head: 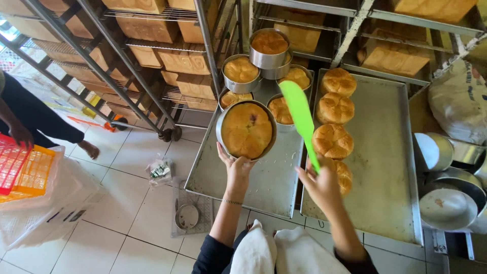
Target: Loosening and removing freshly baked round bread from metal molds using a green spatula and placing them on a tray.
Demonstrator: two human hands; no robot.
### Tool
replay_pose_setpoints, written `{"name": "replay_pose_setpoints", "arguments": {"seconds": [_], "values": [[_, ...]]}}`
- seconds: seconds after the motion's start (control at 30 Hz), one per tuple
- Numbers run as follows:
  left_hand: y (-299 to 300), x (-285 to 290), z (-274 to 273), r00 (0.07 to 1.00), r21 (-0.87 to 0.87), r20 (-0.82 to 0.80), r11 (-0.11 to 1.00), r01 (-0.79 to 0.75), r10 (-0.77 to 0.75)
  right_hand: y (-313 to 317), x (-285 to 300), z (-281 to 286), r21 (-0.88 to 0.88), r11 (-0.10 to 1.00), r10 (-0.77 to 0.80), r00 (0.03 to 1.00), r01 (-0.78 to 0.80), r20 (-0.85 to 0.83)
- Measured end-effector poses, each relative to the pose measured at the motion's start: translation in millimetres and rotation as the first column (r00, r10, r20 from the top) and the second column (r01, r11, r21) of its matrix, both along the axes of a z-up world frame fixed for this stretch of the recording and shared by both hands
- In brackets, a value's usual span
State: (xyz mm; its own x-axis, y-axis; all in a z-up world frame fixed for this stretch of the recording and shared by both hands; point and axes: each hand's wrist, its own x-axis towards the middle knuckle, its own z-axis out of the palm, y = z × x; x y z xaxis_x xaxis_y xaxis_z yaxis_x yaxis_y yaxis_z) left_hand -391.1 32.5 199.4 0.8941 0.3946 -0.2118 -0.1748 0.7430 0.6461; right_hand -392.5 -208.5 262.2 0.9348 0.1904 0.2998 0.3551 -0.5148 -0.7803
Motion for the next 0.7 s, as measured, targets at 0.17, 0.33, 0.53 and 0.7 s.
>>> {"name": "replay_pose_setpoints", "arguments": {"seconds": [0.17, 0.33, 0.53, 0.7], "values": [[-13.9, -4.6, 8.8, 1.000, -0.014, 0.015, 1.000, -0.015, 0.015, 35.2, 27.2, -29.4, 0.039, 0.999, -0.011, 0.996, 0.014, -0.085], [-13.1, -6.9, 11.5, 0.994, 0.021, 0.106, 0.999, -0.039, 0.036, 33.9, 5.8, -15.3, 0.072, 0.997, 0.006, 0.980, 0.008, -0.198], [-4.9, -3.7, 13.1, 0.987, 0.174, 0.011, 0.972, -0.158, 0.158, 12.5, -35.0, 15.5, -0.285, 0.957, -0.062, 0.997, 0.047, -0.042], [-3.2, -0.7, 17.2, 0.968, 0.214, 0.117, 0.946, -0.244, 0.223, 9.8, -47.8, 21.4, -0.341, 0.939, -0.047, 0.999, 0.045, 0.001]]}}
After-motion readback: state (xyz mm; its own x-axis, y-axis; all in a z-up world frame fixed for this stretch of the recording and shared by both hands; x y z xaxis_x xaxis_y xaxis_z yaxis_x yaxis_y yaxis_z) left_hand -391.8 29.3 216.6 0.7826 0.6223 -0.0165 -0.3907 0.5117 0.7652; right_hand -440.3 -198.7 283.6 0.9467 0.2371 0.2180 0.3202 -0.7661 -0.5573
